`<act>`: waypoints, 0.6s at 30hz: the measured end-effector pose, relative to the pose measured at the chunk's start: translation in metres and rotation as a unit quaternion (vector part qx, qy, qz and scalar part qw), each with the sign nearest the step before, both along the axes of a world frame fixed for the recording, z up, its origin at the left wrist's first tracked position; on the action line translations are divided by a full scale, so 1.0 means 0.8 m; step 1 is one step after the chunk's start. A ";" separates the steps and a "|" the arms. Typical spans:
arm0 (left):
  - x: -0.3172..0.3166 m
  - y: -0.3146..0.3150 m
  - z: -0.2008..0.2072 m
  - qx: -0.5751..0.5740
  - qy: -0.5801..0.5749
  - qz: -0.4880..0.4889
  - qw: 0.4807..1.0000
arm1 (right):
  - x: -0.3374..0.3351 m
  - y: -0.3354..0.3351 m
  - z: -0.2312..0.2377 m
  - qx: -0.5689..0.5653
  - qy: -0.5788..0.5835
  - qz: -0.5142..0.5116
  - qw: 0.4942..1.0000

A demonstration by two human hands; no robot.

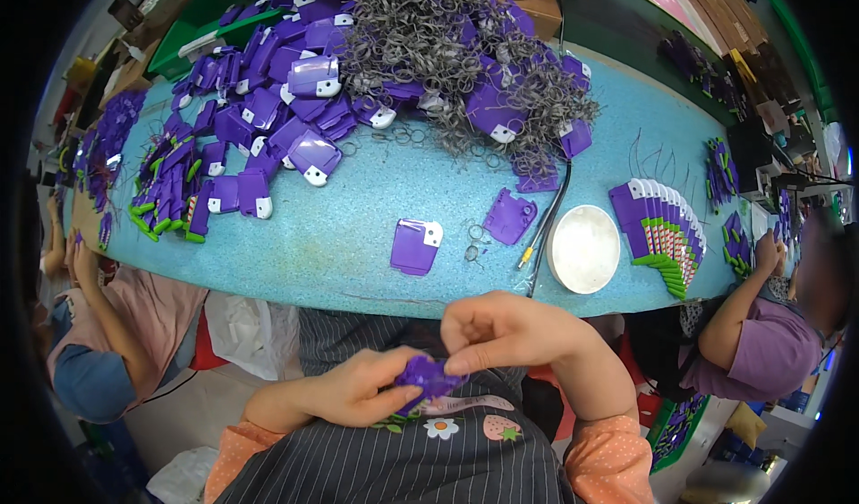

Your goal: The person assembles purple plastic toy components by hand at a workbench. They pick up a purple plastic body, insert a white plastic piece, and attach a grey elastic band. The person repeats this process for multiple units, placing the finished items into a pile on the table.

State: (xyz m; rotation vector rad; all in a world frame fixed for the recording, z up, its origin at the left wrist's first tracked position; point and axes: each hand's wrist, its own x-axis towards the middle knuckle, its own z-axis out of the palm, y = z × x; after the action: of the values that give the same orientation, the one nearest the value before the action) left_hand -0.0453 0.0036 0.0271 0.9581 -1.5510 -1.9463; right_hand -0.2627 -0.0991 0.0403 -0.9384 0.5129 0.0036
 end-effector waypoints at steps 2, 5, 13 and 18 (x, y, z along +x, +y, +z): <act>0.004 0.018 -0.014 -0.040 0.060 0.038 0.997 | 0.005 -0.007 -0.014 0.038 -0.023 0.010 0.999; 0.005 0.043 -0.021 0.164 0.306 0.201 0.916 | 0.033 -0.015 -0.016 -0.361 0.068 -0.134 0.921; 0.006 0.063 -0.039 0.265 0.240 0.285 0.890 | 0.056 0.005 -0.024 -0.703 0.155 -0.179 0.671; 0.002 0.054 -0.031 0.260 0.229 0.268 0.899 | 0.012 0.059 -0.001 -0.165 0.078 -0.258 0.949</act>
State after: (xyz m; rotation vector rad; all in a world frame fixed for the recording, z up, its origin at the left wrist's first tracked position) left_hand -0.0438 0.0466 0.0019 0.9036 -0.4372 -1.9914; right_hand -0.2527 -0.0521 0.0398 -1.1097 0.9159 -0.4987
